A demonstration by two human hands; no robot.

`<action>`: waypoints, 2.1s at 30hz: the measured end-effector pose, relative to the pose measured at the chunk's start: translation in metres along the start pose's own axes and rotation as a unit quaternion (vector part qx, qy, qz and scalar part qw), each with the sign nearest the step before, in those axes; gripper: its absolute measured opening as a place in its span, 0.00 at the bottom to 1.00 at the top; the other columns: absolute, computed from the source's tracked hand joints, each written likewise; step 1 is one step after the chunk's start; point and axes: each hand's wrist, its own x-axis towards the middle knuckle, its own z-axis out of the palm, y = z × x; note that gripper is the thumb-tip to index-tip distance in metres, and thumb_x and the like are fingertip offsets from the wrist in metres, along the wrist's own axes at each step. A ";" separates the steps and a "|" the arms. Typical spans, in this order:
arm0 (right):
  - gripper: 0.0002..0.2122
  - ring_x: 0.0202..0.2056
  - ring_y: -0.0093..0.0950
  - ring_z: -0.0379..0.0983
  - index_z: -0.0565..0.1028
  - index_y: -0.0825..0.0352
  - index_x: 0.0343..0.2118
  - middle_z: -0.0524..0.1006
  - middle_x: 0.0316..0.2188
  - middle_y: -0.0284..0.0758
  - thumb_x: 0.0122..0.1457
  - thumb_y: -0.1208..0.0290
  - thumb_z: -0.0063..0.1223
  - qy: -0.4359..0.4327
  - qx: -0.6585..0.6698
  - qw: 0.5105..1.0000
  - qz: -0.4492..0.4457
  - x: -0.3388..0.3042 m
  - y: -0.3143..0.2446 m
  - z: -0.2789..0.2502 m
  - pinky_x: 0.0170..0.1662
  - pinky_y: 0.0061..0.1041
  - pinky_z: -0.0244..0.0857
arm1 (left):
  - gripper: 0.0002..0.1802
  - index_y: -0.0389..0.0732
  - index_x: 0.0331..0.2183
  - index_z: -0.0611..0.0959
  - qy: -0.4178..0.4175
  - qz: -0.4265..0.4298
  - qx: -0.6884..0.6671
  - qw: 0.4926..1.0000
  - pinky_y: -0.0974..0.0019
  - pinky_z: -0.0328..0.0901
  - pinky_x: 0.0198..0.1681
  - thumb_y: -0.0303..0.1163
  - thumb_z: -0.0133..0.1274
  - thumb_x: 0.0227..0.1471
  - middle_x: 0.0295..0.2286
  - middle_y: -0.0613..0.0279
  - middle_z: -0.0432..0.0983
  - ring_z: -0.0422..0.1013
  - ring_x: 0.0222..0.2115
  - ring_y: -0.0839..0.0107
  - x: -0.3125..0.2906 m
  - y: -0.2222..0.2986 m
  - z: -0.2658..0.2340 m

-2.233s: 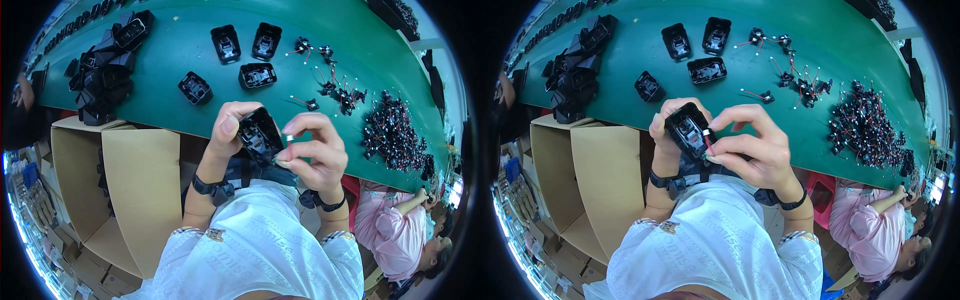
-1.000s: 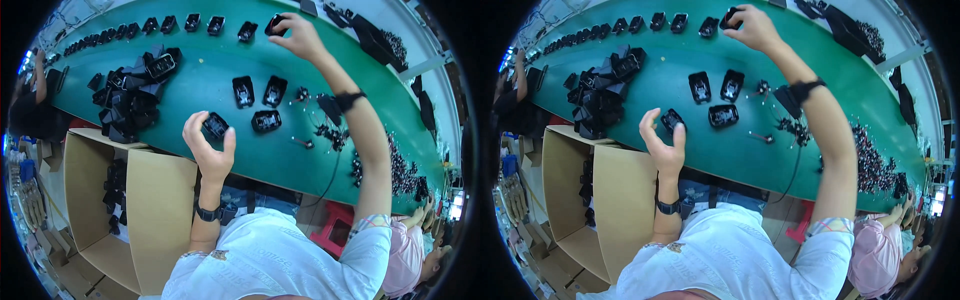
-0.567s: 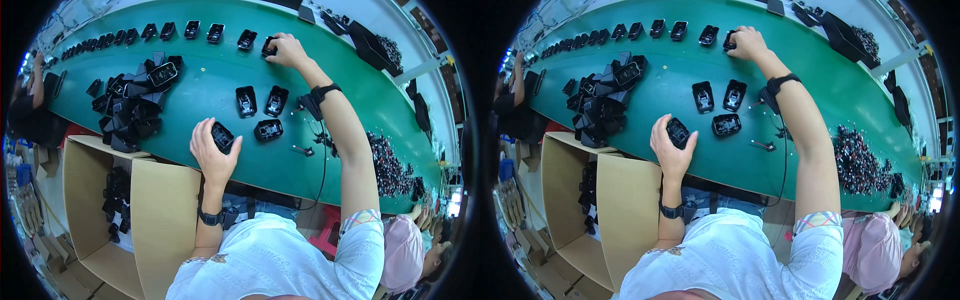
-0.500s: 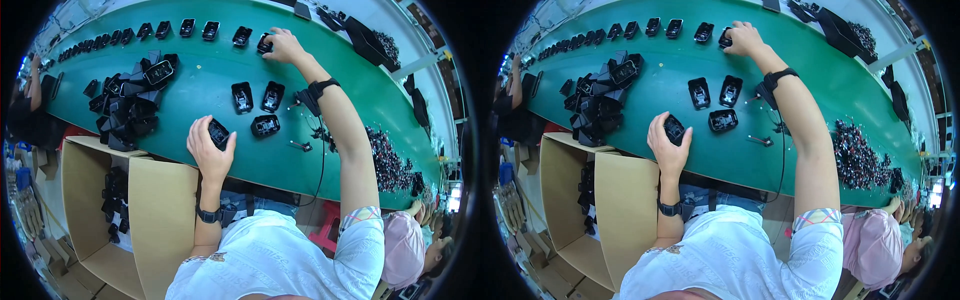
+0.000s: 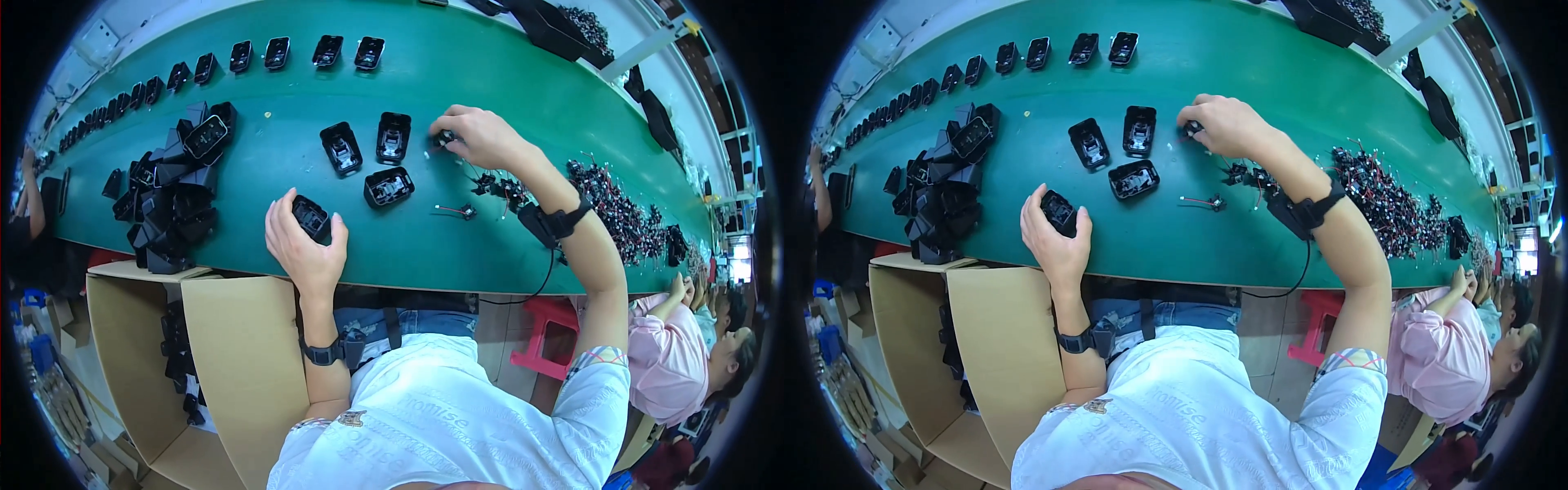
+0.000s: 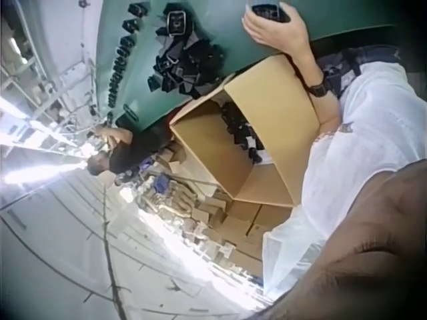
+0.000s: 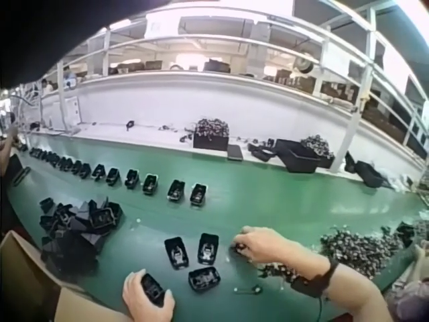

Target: The person picks up a black plastic housing and a small electronic component with wires, inserts the component into the housing, and places the assembled unit onto the green workbench, repeating the process multiple times.

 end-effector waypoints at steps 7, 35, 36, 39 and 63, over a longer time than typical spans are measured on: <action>0.09 0.32 0.26 0.77 0.77 0.67 0.37 0.78 0.33 0.35 0.56 0.71 0.64 -0.064 0.228 0.959 0.159 -0.021 -0.004 -0.008 0.36 0.26 0.71 | 0.38 0.38 0.55 0.72 0.029 -0.008 -0.169 0.985 0.53 0.60 0.61 0.27 0.71 0.42 0.52 0.50 0.69 0.66 0.56 0.51 -0.007 0.006 -0.006; 0.05 0.44 0.28 0.79 0.78 0.70 0.37 0.81 0.40 0.40 0.58 0.79 0.61 0.089 0.544 0.814 0.182 -0.061 -0.049 -0.032 0.50 0.29 0.72 | 0.58 0.41 0.65 0.57 -0.180 -0.017 -0.550 0.815 0.61 0.67 0.58 0.20 0.74 0.37 0.57 0.48 0.68 0.71 0.54 0.62 -0.034 0.054 0.005; 0.05 0.44 0.28 0.79 0.78 0.70 0.37 0.81 0.40 0.40 0.58 0.79 0.61 0.082 0.545 0.815 0.181 -0.072 -0.061 -0.031 0.50 0.29 0.72 | 0.60 0.42 0.66 0.56 -0.192 0.007 -0.553 0.811 0.60 0.67 0.58 0.19 0.73 0.37 0.58 0.48 0.67 0.70 0.55 0.62 -0.031 0.057 0.006; 0.07 0.47 0.34 0.78 0.77 0.72 0.38 0.81 0.44 0.50 0.58 0.79 0.62 0.161 0.650 0.728 0.147 -0.101 -0.097 -0.028 0.54 0.33 0.70 | 0.63 0.43 0.67 0.54 -0.218 0.052 -0.563 0.795 0.63 0.74 0.47 0.17 0.73 0.35 0.57 0.45 0.67 0.75 0.42 0.66 -0.023 0.073 0.007; 0.11 0.34 0.32 0.80 0.81 0.69 0.32 0.82 0.35 0.41 0.44 0.85 0.68 0.273 0.324 0.906 -0.004 -0.115 -0.137 -0.022 0.35 0.26 0.72 | 0.55 0.38 0.61 0.64 -0.234 0.103 -0.504 0.825 0.61 0.66 0.58 0.21 0.76 0.32 0.56 0.45 0.70 0.69 0.57 0.61 -0.020 0.084 -0.003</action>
